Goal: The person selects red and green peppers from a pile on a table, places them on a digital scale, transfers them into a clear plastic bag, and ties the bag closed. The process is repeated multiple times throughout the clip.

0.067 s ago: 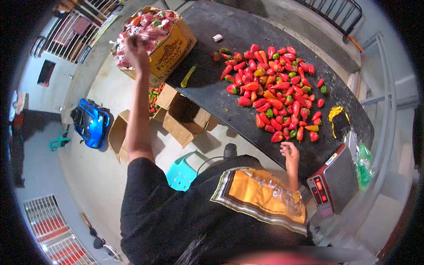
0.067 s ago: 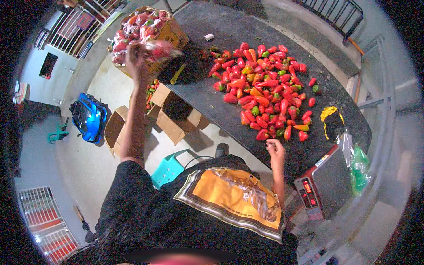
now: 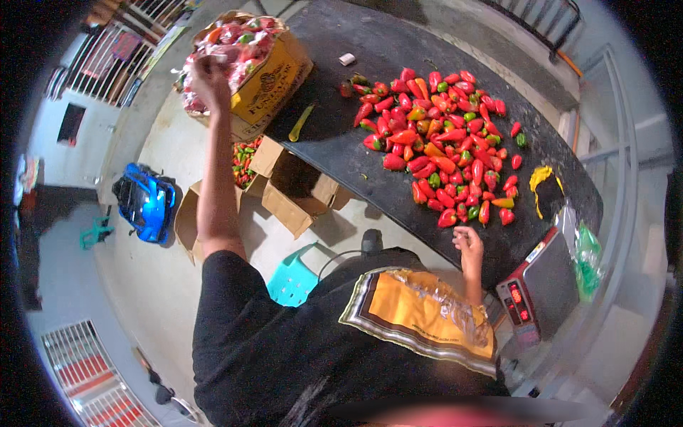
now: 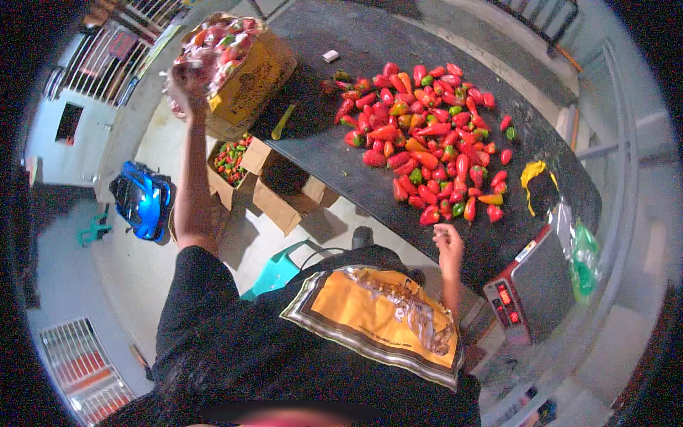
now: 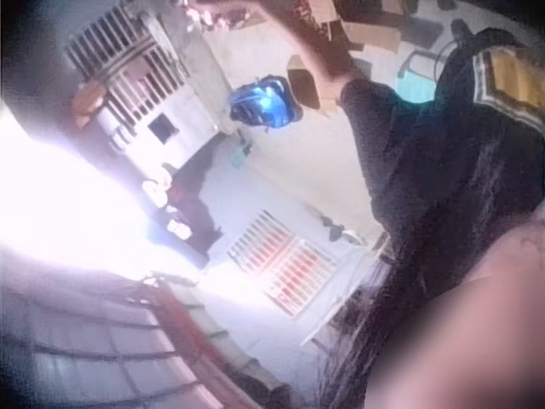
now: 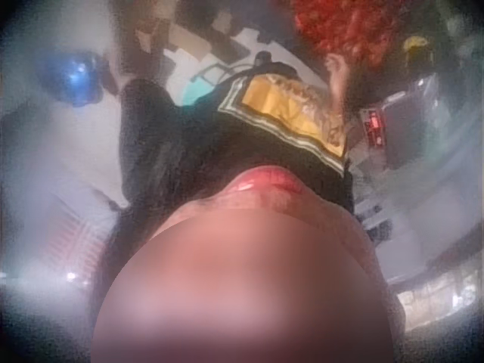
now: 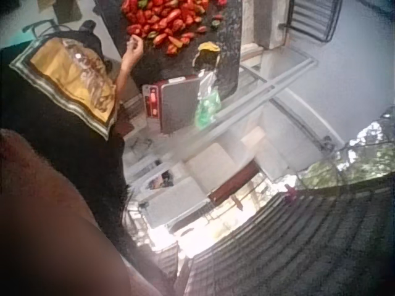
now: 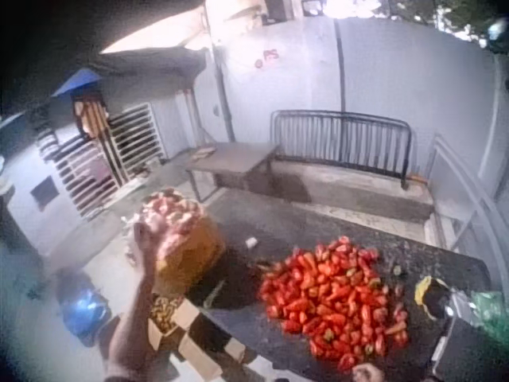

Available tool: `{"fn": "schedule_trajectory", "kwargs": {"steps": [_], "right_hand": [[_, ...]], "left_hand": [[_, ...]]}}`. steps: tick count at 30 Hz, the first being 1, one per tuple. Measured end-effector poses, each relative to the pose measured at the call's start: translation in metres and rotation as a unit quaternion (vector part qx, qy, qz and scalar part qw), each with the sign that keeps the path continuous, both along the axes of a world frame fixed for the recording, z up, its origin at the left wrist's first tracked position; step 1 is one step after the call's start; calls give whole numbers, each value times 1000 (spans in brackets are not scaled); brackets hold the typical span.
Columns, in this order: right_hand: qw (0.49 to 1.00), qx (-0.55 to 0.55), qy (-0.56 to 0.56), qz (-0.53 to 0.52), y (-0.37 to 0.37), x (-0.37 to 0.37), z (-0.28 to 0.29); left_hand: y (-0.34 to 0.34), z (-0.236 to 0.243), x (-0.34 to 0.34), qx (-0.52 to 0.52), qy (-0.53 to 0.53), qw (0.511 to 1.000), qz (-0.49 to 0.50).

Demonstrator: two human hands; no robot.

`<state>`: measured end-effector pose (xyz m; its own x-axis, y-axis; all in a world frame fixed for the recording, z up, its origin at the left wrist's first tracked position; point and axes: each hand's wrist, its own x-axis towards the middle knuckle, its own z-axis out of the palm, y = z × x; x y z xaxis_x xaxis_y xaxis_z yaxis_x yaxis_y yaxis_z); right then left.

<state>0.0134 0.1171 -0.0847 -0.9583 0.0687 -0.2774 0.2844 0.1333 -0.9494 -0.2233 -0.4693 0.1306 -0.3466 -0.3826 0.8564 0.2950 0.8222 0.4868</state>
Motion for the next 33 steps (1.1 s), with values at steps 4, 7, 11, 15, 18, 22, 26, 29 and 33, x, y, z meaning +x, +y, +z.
{"fn": "schedule_trajectory", "kwargs": {"steps": [4, 7, 11, 15, 18, 22, 26, 29, 33], "right_hand": [[980, 188, 69, -10, 2, -12, 14], [962, 233, 125, -67, 23, -24, -6], [912, 346, 69, -209, 51, -15, -35], [855, 465, 128, -189, 48, -36, -19], [867, 470, 111, -127, 42, -71, -26], [852, 501, 101, -117, 40, -100, -60], [881, 434, 88, -167, 66, -97, -80], [907, 373, 44, -192, 66, -100, -54], [872, 405, 257, -99, 2, -141, -17]], "left_hand": [[-196, -83, -81, -116, -199, 960, 162], [-344, -73, -114, -288, -366, 854, 233], [-343, -97, -163, -332, -343, 857, 195], [-252, -130, -128, -129, -356, 902, 209], [-164, -90, -80, -125, -303, 922, 205], [-71, -80, -3, -199, -208, 956, 56], [20, -112, 61, -137, -194, 969, -67], [70, -147, 103, -62, -293, 951, -81], [113, -199, 147, 95, -376, 899, -206]]}}
